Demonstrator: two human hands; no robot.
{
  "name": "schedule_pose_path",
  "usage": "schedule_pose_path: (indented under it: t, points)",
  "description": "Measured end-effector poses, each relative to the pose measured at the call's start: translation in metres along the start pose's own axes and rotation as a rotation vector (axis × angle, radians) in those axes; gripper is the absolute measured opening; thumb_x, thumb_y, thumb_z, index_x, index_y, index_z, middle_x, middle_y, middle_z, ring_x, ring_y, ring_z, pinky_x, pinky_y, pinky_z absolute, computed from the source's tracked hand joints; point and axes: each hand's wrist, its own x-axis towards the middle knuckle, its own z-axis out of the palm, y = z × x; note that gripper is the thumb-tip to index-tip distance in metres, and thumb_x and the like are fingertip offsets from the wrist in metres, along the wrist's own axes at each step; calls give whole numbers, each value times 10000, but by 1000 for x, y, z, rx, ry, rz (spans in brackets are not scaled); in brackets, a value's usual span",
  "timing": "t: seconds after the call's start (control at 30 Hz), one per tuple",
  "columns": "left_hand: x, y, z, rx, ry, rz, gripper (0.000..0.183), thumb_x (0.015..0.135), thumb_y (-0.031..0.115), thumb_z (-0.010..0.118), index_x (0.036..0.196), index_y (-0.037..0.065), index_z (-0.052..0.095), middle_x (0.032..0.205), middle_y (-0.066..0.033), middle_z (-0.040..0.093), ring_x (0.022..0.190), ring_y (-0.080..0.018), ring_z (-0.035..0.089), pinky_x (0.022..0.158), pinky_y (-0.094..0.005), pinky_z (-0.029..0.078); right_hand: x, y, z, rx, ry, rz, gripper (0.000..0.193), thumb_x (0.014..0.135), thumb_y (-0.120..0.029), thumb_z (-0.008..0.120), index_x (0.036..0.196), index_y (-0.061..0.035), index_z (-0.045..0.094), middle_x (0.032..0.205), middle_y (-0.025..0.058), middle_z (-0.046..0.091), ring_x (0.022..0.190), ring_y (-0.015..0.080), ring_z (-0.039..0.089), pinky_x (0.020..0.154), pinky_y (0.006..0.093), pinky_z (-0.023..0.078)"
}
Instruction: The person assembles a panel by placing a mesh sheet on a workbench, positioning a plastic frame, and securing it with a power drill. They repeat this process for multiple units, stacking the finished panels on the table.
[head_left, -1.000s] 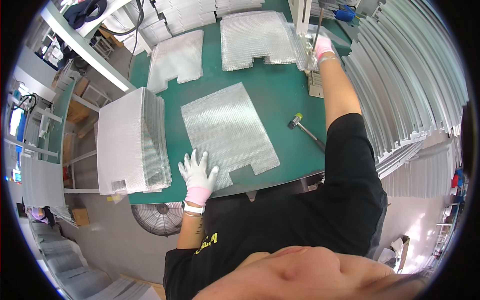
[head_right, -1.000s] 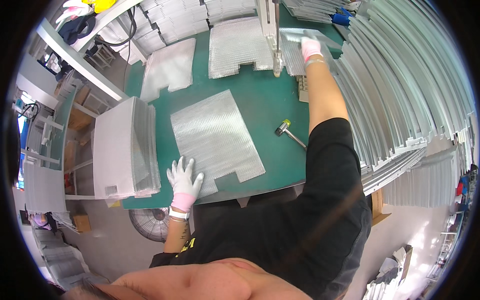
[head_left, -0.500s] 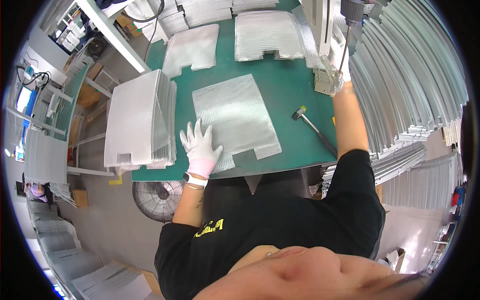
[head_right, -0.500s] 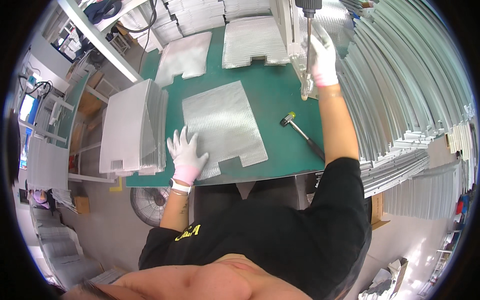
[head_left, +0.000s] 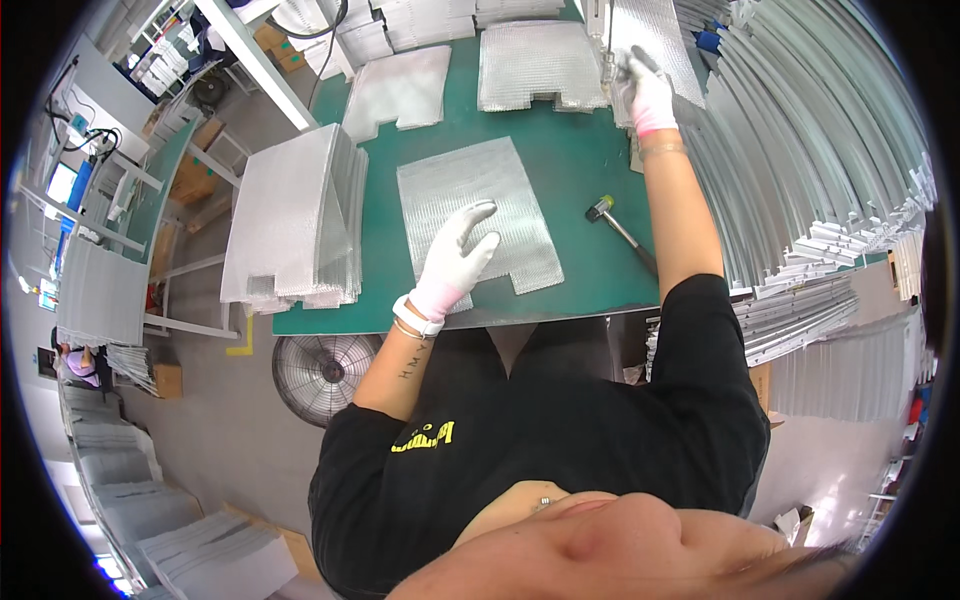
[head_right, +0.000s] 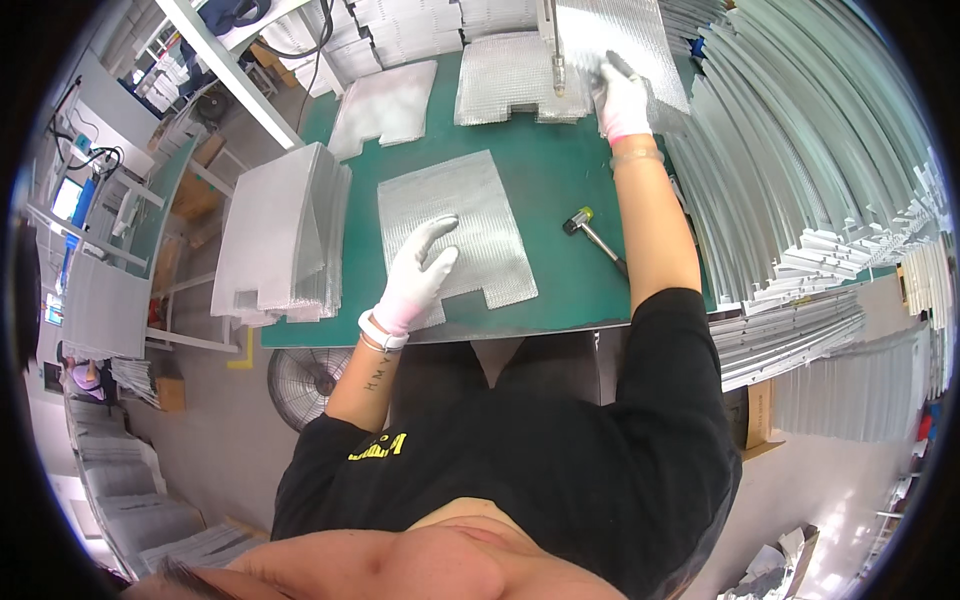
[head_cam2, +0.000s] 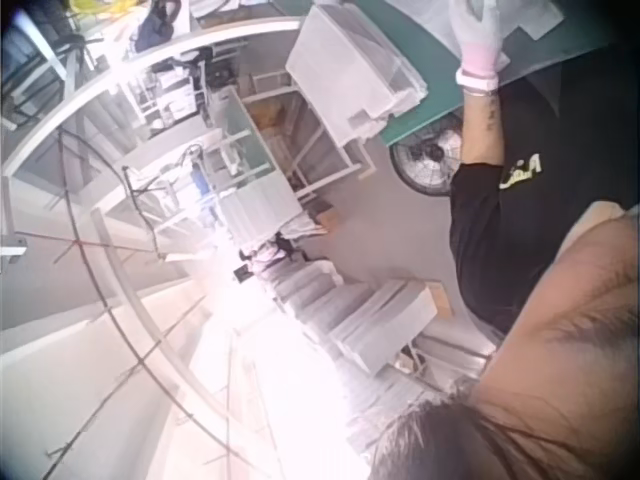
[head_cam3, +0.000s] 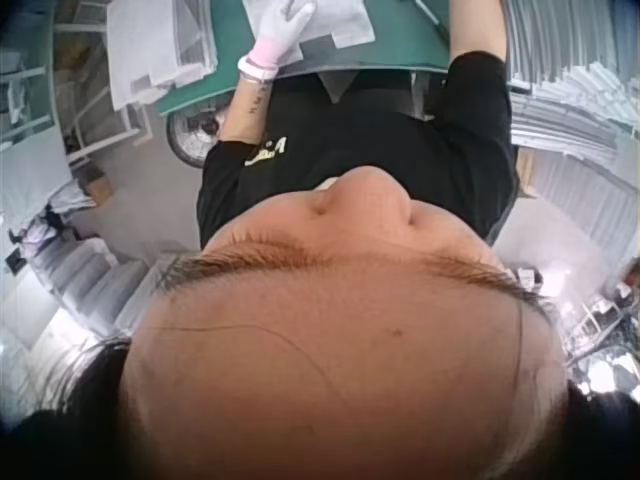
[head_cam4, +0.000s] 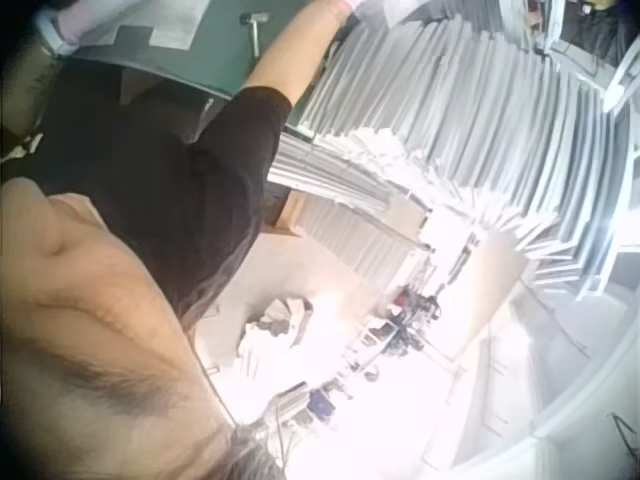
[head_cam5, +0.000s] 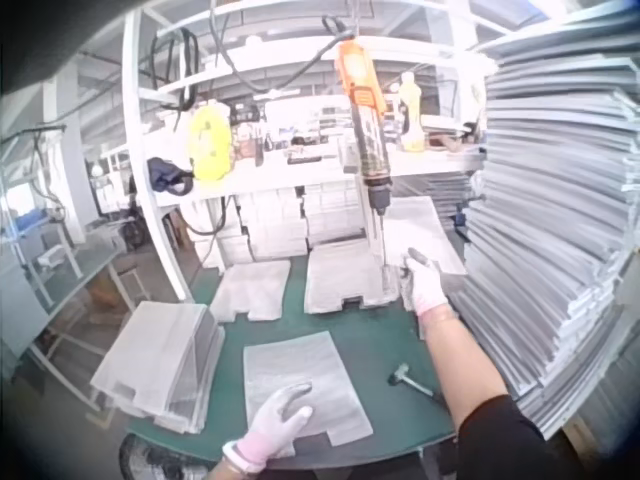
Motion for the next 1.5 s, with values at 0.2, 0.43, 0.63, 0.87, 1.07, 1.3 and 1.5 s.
schedule_pose_path:
  t: [0.2, 0.43, 0.63, 0.87, 1.07, 1.3, 1.5]
  points:
    - [-5, 6, 3, -121, -134, -137, 398, 938, 183, 641, 1289, -1, 611, 1295, -147, 629, 1257, -252, 574, 1088, -355, 416, 61, -16, 17, 0, 32, 36, 290, 907, 68, 620, 1184, -15, 602, 1036, 144, 670, 873, 238, 645, 744, 359, 550]
    - [-18, -3, -2, -149, -203, -199, 387, 961, 190, 620, 1300, 4, 606, 1299, -130, 632, 1248, -217, 579, 1079, -333, 421, 53, -31, 28, 42, -56, -179, 338, 908, 87, 605, 1232, -7, 632, 1085, 119, 677, 928, 206, 673, 737, 306, 565]
    - [-16, -8, -6, -410, -194, -278, 520, 989, 297, 627, 1399, -5, 519, 1368, -135, 598, 1279, -230, 558, 1112, -361, 402, -97, -40, 62, -275, -425, -277, 390, 939, -123, 669, 1294, 24, 603, 1133, 58, 681, 946, 127, 638, 871, 278, 515]
    - [-4, 15, 24, -1124, 196, -116, 534, 1008, 172, 620, 1462, -37, 431, 1356, -160, 601, 1241, -242, 580, 1089, -364, 442, -299, 22, 24, -856, -798, -218, 434, 921, -27, 615, 1352, 18, 590, 1304, 121, 635, 1192, 171, 597, 1039, 313, 457]
    - [-50, 4, -17, -713, 404, -334, 453, 941, 67, 692, 1355, -55, 553, 1212, -133, 679, 1065, -188, 665, 957, -313, 535, -342, -31, 0, -1102, -1122, 84, 519, 894, -129, 688, 1385, -18, 558, 1340, 186, 613, 1074, 259, 680, 944, 348, 523]
    - [-68, 4, -48, -624, 318, -469, 617, 840, 7, 767, 1395, -62, 505, 1164, -145, 701, 937, -135, 693, 872, -272, 557, -303, -41, 14, -1349, -617, -126, 701, 825, -138, 740, 1446, 28, 460, 1398, 219, 569, 1288, 329, 562, 1058, 356, 461]
    - [-70, -32, -30, 222, 345, -426, 813, 780, 138, 817, 1471, -47, 430, 1351, -215, 589, 1256, -258, 571, 1048, -337, 466, -288, 21, -18, -1403, -630, -119, 726, 832, -212, 721, 1480, -43, 442, 1334, 204, 599, 1211, 346, 597, 1018, 370, 486]
